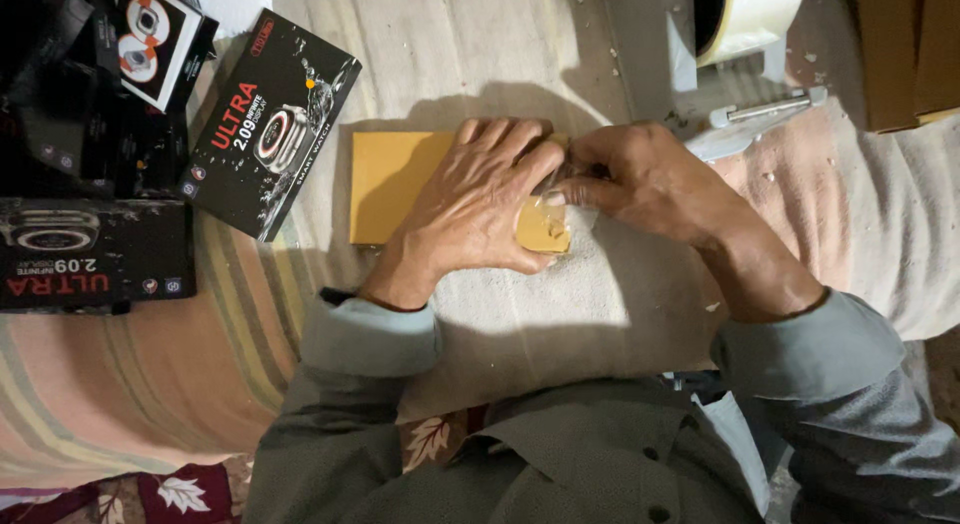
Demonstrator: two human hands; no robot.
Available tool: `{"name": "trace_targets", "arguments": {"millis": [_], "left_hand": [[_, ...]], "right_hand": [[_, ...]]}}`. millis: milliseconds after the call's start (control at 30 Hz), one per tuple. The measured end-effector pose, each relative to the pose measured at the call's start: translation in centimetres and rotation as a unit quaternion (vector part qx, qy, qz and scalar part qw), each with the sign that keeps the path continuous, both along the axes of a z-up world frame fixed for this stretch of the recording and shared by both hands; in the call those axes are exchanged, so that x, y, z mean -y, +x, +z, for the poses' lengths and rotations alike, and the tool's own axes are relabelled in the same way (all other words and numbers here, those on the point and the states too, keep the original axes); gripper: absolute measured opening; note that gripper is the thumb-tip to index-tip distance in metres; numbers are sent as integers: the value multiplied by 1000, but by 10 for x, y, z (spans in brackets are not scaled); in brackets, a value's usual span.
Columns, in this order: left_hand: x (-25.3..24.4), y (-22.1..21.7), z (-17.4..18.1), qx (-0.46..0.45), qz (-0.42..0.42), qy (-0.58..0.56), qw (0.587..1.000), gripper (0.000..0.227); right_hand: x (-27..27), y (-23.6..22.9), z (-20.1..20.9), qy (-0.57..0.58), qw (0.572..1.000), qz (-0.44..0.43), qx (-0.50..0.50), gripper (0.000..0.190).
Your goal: The person unpacks smartwatch kits from retail boxes, places the watch, strap, and charger into a white tray, and then repacks them into brown shipping boxes. They seal the boxes with tape using a dispenser.
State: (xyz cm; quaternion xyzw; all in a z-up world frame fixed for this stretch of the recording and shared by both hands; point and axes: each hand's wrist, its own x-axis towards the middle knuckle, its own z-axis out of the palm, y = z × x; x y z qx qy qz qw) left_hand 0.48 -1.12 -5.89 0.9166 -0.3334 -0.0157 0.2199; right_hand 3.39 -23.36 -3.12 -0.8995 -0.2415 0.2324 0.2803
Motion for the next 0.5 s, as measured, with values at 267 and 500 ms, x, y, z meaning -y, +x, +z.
{"name": "trace_targets", "arguments": {"millis": [267,500], "left_hand": [[0,-1,3,-24,18,-52,998,160],[-14,2,-5,-91,0,-68,993,104]], "right_hand": [[-12,9,0,3,997,73,-5,26],[-27,21,21,-154,985,29,-74,41]]}}
